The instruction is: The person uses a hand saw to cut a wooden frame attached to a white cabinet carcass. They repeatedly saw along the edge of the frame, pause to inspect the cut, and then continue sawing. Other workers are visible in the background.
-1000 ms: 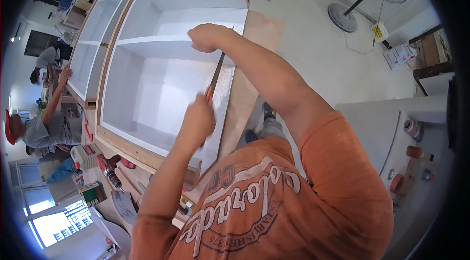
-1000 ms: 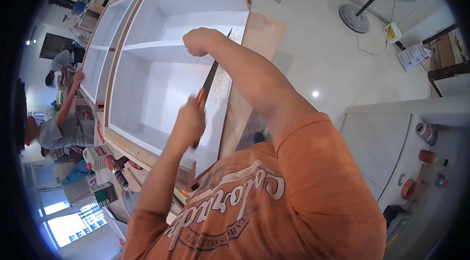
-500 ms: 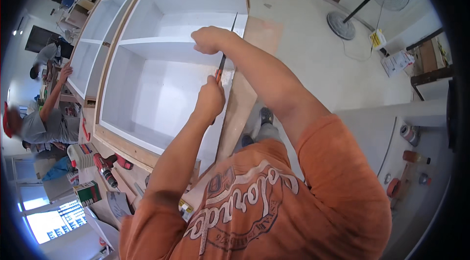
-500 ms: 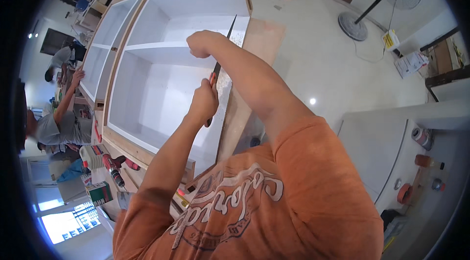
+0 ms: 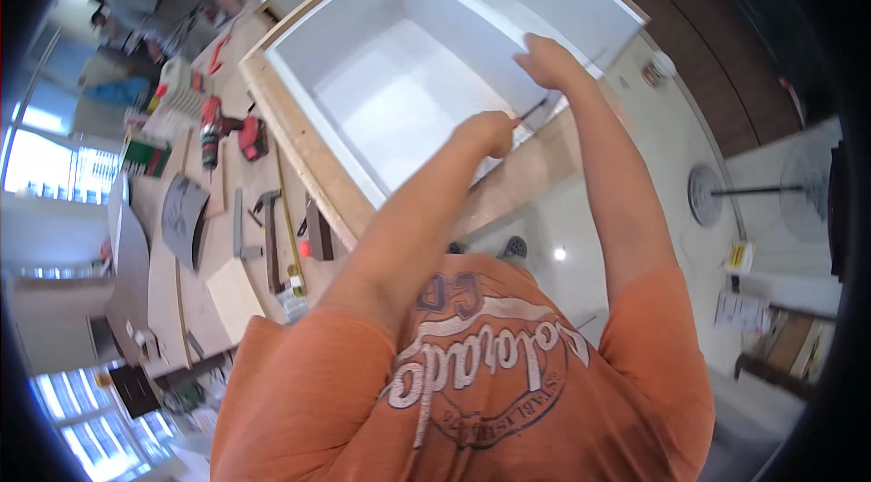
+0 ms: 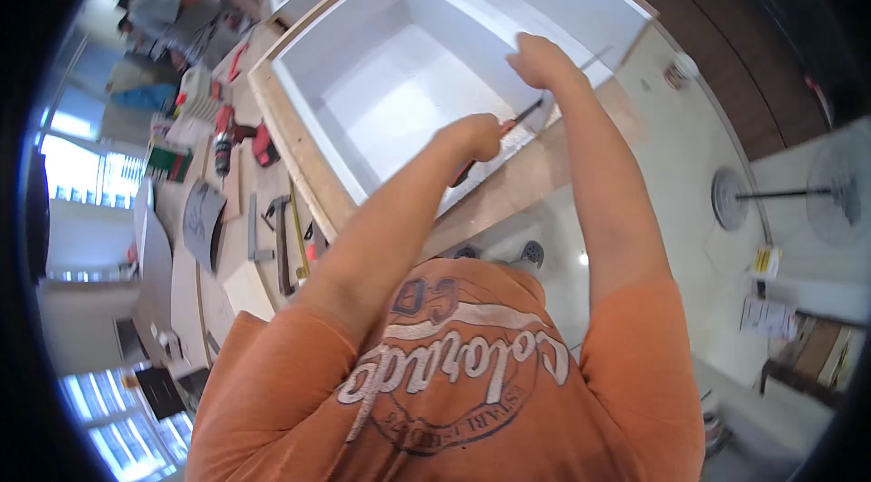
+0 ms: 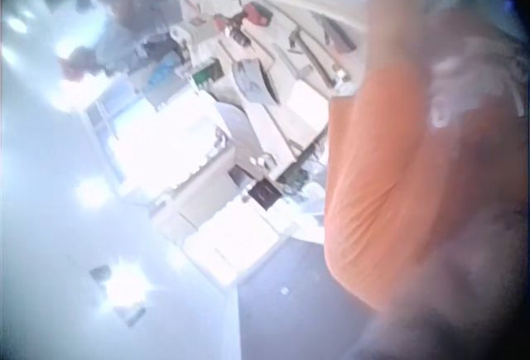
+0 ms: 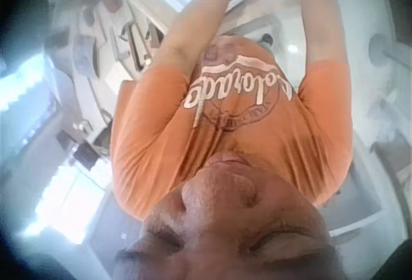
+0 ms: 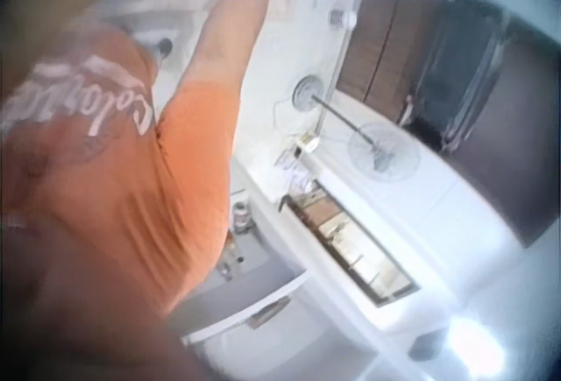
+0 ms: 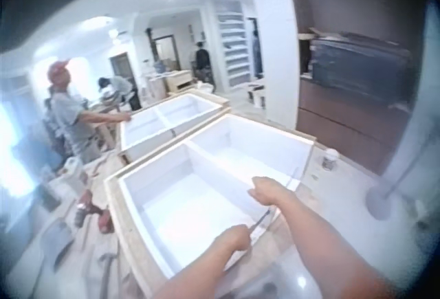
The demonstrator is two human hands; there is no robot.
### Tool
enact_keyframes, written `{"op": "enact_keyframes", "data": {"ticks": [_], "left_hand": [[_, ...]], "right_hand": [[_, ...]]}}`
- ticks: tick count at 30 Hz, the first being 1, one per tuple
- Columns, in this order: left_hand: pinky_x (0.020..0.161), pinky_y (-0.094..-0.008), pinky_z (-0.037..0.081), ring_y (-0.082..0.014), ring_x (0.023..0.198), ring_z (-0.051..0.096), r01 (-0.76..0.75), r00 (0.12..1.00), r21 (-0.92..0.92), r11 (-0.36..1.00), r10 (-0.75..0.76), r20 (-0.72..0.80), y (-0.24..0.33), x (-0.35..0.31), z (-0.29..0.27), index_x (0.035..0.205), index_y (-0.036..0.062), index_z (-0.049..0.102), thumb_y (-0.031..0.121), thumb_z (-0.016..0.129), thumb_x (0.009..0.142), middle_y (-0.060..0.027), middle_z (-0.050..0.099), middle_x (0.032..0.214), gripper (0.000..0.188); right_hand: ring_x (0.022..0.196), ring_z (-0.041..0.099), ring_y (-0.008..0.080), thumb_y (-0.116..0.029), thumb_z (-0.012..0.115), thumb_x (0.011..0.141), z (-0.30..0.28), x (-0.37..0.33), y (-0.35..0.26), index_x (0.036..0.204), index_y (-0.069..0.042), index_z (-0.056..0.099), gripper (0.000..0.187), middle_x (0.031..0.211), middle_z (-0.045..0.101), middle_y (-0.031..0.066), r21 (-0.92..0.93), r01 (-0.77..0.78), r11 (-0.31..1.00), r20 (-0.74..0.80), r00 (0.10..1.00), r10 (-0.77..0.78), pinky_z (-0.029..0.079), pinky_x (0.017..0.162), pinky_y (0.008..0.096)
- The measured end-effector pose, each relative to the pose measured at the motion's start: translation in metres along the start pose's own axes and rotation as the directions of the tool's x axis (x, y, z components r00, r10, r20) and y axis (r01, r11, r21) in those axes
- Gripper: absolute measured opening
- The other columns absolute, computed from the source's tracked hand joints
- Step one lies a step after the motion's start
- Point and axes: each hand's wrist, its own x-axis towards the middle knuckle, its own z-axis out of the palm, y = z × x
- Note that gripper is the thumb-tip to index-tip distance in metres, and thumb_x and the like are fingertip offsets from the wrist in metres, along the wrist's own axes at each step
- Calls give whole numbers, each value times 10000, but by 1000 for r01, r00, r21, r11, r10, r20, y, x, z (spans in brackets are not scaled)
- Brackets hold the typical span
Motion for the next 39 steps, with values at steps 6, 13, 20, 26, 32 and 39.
{"op": "enact_keyframes", "data": {"ticks": [6,13,20,26,32,39], "left_hand": [[884,-455,557,-380,1049,698,310,940,-206,928,-332,-83,17,-6,18,1148,-1,693,89,632,837,-239,712,1115,329],[832,-420,539,-365,940,694,15,870,-553,833,-284,-404,-25,-23,66,1224,2,627,331,707,906,-240,711,1023,464],[780,-418,528,-355,852,689,-199,778,-607,769,-252,-575,-27,-23,94,1191,-4,637,276,694,922,-230,707,931,393],[771,-442,522,-390,853,677,-316,694,-543,778,-200,-691,-30,-18,111,1122,-1,649,207,669,911,-224,701,924,297],[818,-451,514,-399,902,657,-334,771,-557,761,-119,-625,-40,-13,122,1144,9,648,165,644,927,-227,687,1058,268],[850,-445,523,-399,965,667,-487,581,-484,727,-144,-801,-48,-17,135,1154,-6,646,141,665,911,-221,687,1072,284]], "right_hand": [[1048,651,454,-304,598,973,-9,-7,-16,1122,55,582,388,1099,674,310,58,-35,998,62,998,31,509,906,498],[1037,666,446,-265,608,952,-5,-4,-13,1107,42,599,344,1085,685,301,65,-7,998,41,999,4,527,901,504],[1041,668,439,-255,632,929,-5,-7,-18,1198,30,584,394,1112,683,287,50,-45,998,-38,998,47,527,896,514],[1165,608,398,-259,697,903,2,-28,-43,1297,-13,562,483,1242,637,235,-76,277,958,-407,868,-284,497,969,488],[1219,593,361,-523,818,801,51,-109,-200,1503,52,328,1031,1383,546,287,722,-65,689,422,830,-364,496,1004,396],[1363,477,418,-565,844,731,65,-137,-256,1510,165,186,1254,1445,435,395,693,-92,715,459,821,-339,382,1134,399]]}}
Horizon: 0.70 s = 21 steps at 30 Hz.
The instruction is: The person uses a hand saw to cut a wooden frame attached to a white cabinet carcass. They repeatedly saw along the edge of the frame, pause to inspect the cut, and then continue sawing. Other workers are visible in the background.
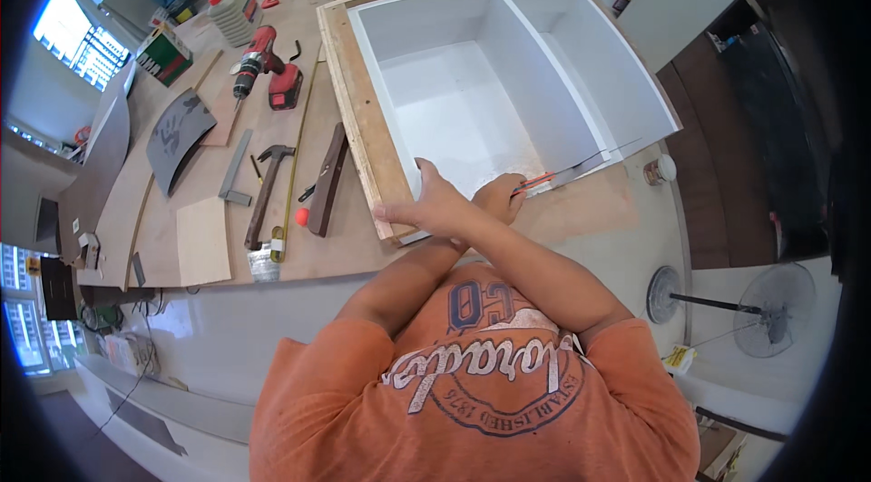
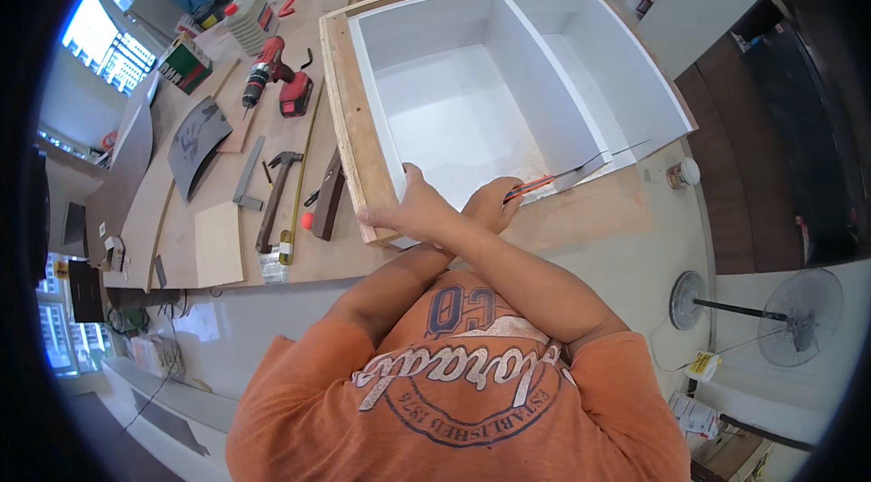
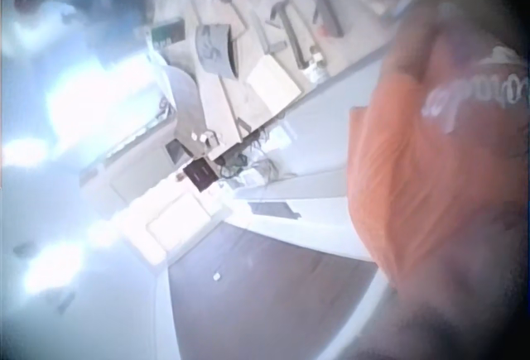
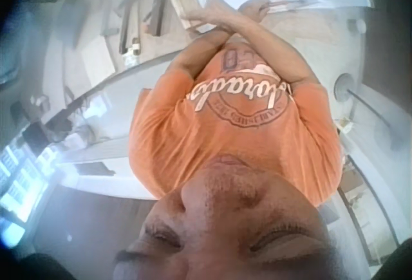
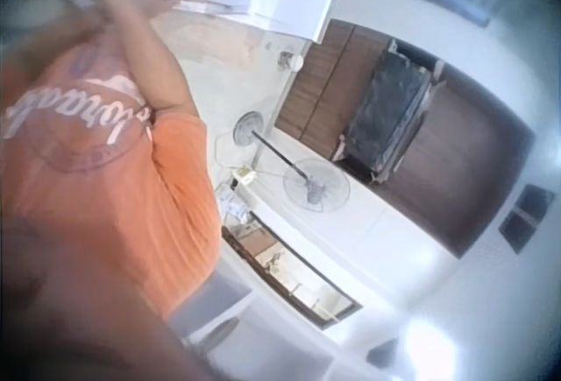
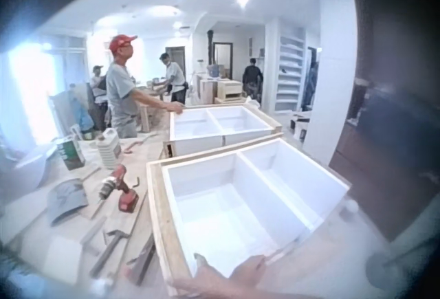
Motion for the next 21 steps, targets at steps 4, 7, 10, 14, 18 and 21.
{"op": "enact_keyframes", "data": {"ticks": [4,7,10,14,18,21], "left_hand": [[848,-440,529,-397,959,673,-34,999,-6,999,34,24,-2,2,2,1150,-3,647,135,666,908,-227,684,1068,279],[821,-442,539,-403,942,678,-20,999,-28,999,21,31,1,3,1,1146,-5,644,124,666,903,-235,685,1056,277],[781,-422,541,-386,878,685,-13,999,-44,999,15,36,-5,6,2,1133,-16,649,117,664,905,-235,693,990,265],[753,-395,533,-352,822,686,-51,998,-31,998,52,26,-4,6,-3,1122,-21,659,131,675,908,-231,695,940,263],[737,-381,531,-334,796,681,14,997,-28,999,-12,78,2,10,-3,1169,-12,648,151,677,928,-223,696,921,292],[724,-375,528,-303,745,665,-6,986,68,998,-5,165,8,15,-12,1295,17,591,197,636,982,-217,693,874,364]], "right_hand": [[1378,462,423,-558,832,742,-2,-8,-12,1517,165,171,1249,1448,431,396,-9,-56,998,-2,998,56,366,1146,383],[1301,543,429,-531,846,712,0,-5,2,1502,185,182,1257,1384,483,414,-46,-26,999,-64,998,23,425,1103,385],[1300,544,434,-544,828,725,6,-4,8,1510,180,170,1254,1392,472,423,-45,-9,999,-78,997,5,419,1113,383],[1322,516,447,-571,809,752,10,-6,9,1506,172,193,1225,1388,472,422,-17,20,1000,-115,993,-22,404,1131,410],[1306,532,414,-573,773,810,-12,-17,18,1503,79,322,1053,1381,530,322,-86,143,986,-314,935,-163,423,1112,432],[1205,610,326,-538,757,846,-90,-39,17,1418,-38,520,796,1326,613,185,-115,80,990,-497,858,-127,486,1033,411]]}}
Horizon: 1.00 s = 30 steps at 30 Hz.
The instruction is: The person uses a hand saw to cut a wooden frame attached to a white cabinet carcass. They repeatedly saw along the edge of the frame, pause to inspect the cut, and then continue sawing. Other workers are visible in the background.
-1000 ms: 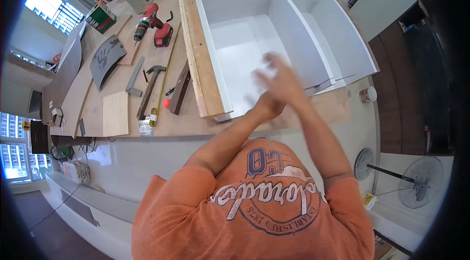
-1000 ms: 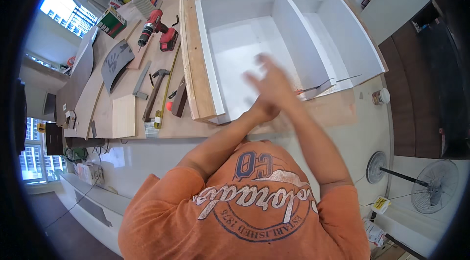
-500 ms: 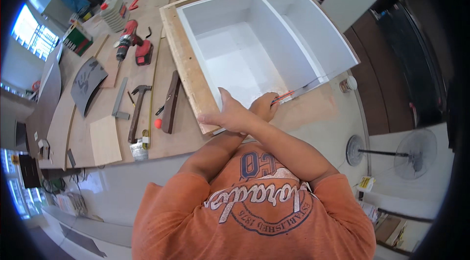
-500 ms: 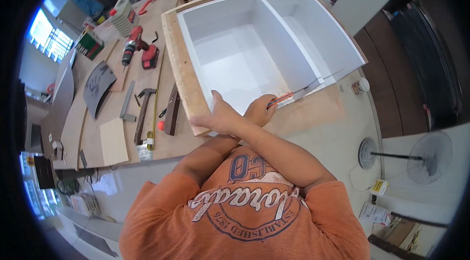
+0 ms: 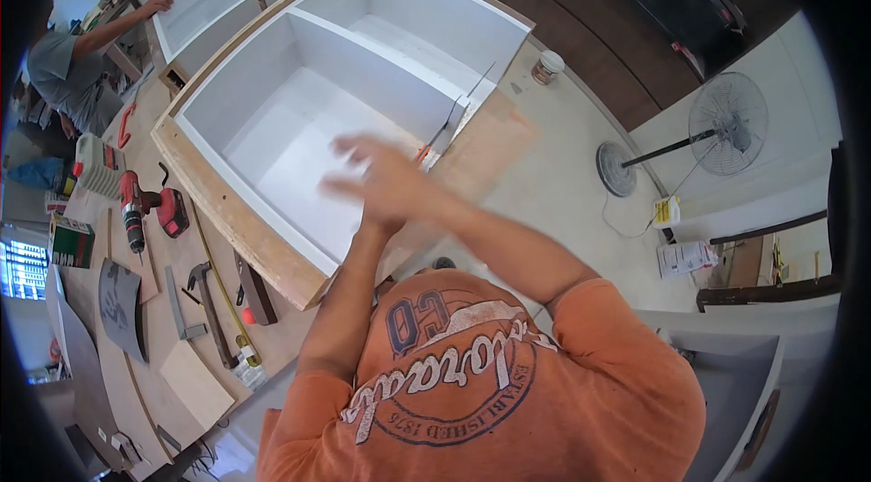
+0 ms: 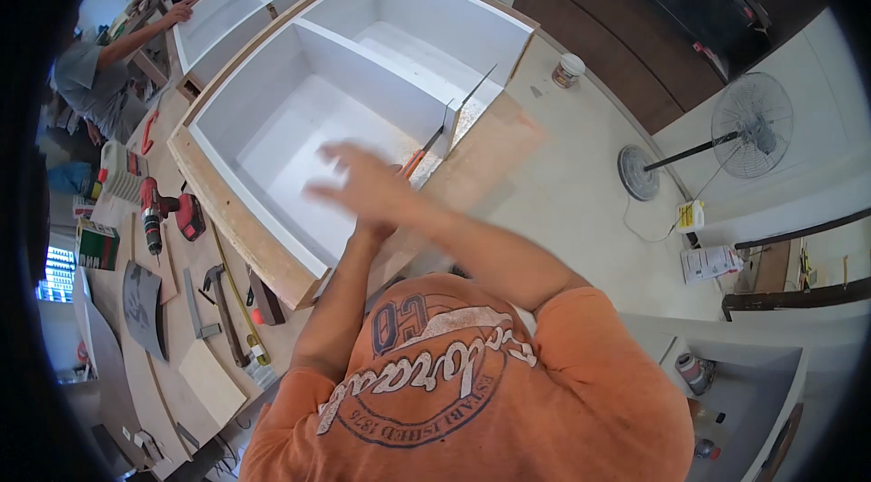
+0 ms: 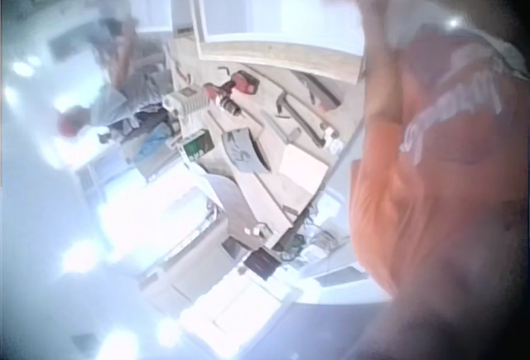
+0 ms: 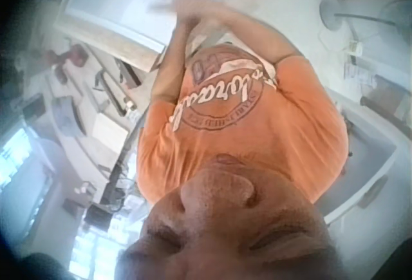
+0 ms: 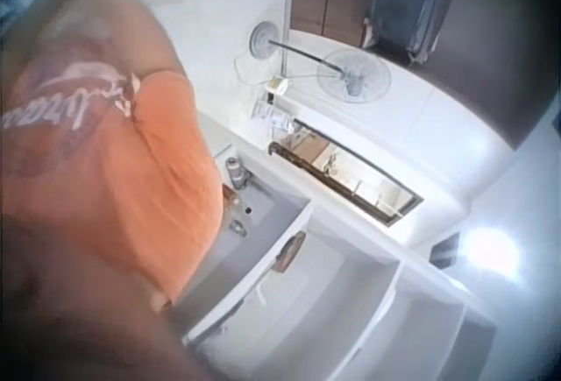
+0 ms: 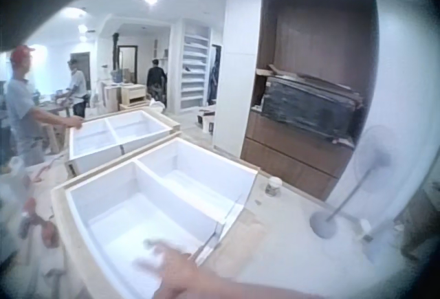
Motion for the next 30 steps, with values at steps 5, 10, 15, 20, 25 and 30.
{"op": "enact_keyframes", "data": {"ticks": [5,10,15,20,25,30], "left_hand": [[806,-460,530,-447,916,669,10,979,-52,999,1,203,36,25,-13,1375,105,557,237,569,1006,-279,694,998,392],[813,-524,524,-466,947,660,11,972,125,992,-40,233,33,31,-7,1430,190,528,230,536,1016,-261,693,1029,416],[746,-529,521,-423,809,653,-90,963,203,975,33,269,29,24,-9,1465,258,513,216,533,1022,-210,647,854,446],[706,-496,528,-400,762,648,-82,974,214,973,33,226,35,17,-12,1457,274,531,168,590,979,-185,644,823,493],[659,-490,528,-389,722,646,-89,973,223,971,37,229,14,27,-10,1445,285,545,124,612,951,-175,642,815,524],[618,-489,537,-389,670,641,-145,974,116,983,121,192,-13,18,1,1462,319,520,120,561,961,-166,620,797,541]], "right_hand": [[1090,660,336,-518,722,879,-141,39,62,1273,-21,640,640,1189,671,198,-431,-155,889,-428,902,-50,533,932,433],[1030,671,382,-521,614,953,-137,64,85,1206,30,640,607,1156,673,233,-749,-260,610,-158,963,217,535,895,487],[937,709,348,-472,569,998,-120,63,96,1032,3,607,478,984,708,208,-816,-206,540,-165,979,124,560,791,471],[695,714,352,-459,561,1002,-129,64,93,975,-3,584,458,728,702,164,-874,-116,472,-76,992,103,562,665,474],[706,706,376,-457,565,999,-127,73,92,1001,12,564,469,751,701,197,-867,-146,477,-76,984,162,554,669,484],[757,700,405,-449,574,996,-126,77,81,1029,21,532,473,785,704,221,-881,-193,431,-74,958,276,545,710,492]]}}
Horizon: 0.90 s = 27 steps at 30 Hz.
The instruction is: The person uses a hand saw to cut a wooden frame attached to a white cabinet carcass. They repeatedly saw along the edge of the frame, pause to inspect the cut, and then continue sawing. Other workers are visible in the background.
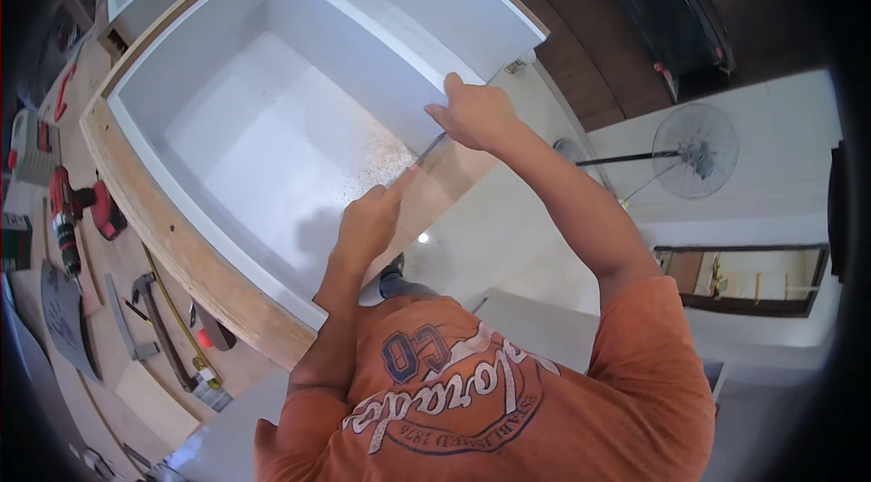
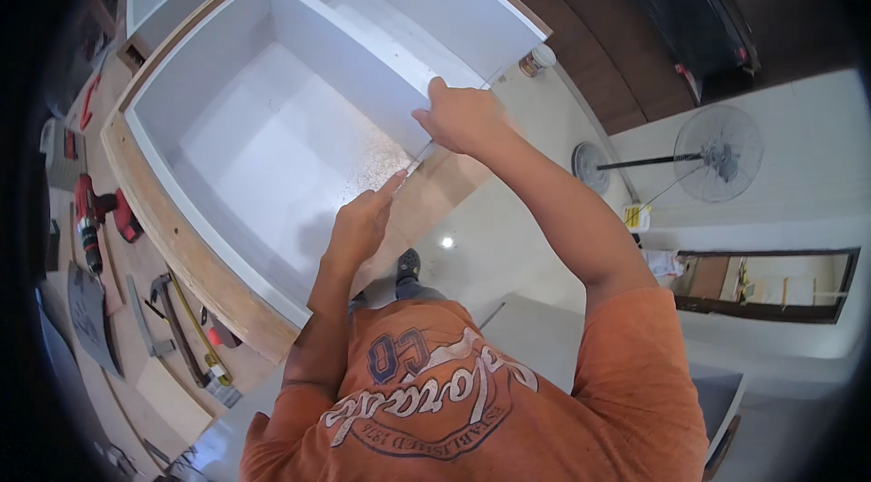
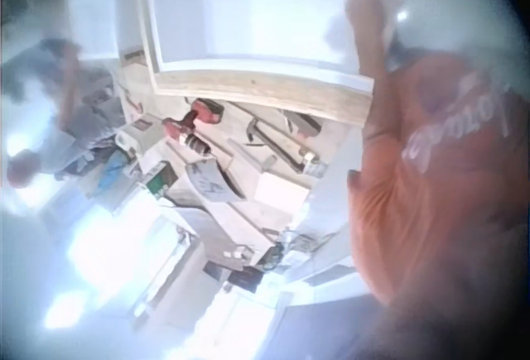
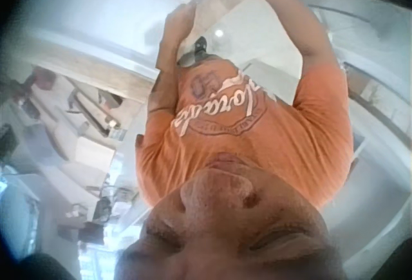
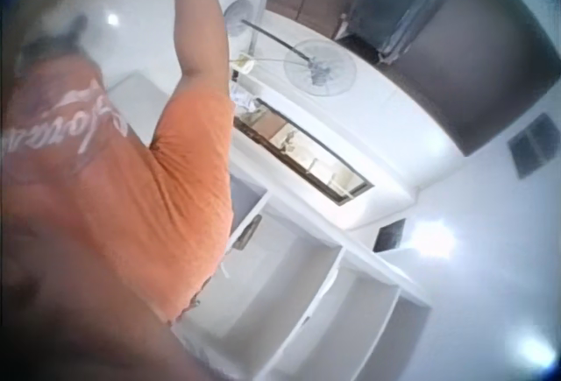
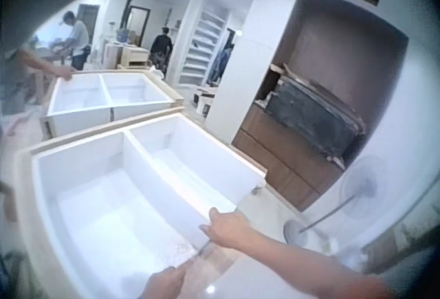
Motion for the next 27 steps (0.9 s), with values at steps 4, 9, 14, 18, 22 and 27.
{"op": "enact_keyframes", "data": {"ticks": [4,9,14,18,22,27], "left_hand": [[610,-478,533,-375,669,640,82,995,40,996,-84,50,27,-13,-33,1461,319,526,93,572,932,-160,612,797,577],[583,-468,521,-353,657,635,192,981,43,981,-192,7,44,-42,-48,1430,301,568,90,594,904,-130,600,773,567],[568,-447,526,-336,634,634,112,993,60,992,-110,-40,23,-35,-42,1416,321,586,94,607,896,-106,589,747,567],[573,-441,534,-334,642,640,148,989,11,989,-148,3,23,-42,-45,1405,330,592,102,617,892,-103,588,737,561],[590,-446,534,-326,681,654,178,984,4,984,-178,33,21,-27,-28,1406,344,588,92,599,903,-102,588,731,563],[588,-443,533,-329,683,657,79,996,0,997,-79,-38,23,30,-1,1403,350,592,77,564,925,-110,605,747,552]], "right_hand": [[747,702,408,-421,583,993,3,-2,7,1009,21,518,448,769,698,230,-35,10,999,8,1000,-9,547,703,494],[733,701,411,-410,592,991,5,3,4,990,18,508,436,739,689,236,-58,32,998,-6,999,-33,547,689,496],[728,698,411,-416,609,983,11,6,4,976,13,507,441,717,683,231,-95,22,995,-24,999,-25,544,664,498],[704,691,413,-409,624,976,9,5,5,964,6,500,434,714,683,223,-75,28,997,-21,999,-30,542,646,501],[672,685,405,-406,628,973,13,4,9,956,2,495,430,696,678,210,-59,27,998,-66,997,-31,543,633,492],[652,683,402,-400,644,962,11,2,3,950,1,492,429,676,671,202,-92,52,994,-78,995,-60,542,614,488]]}}
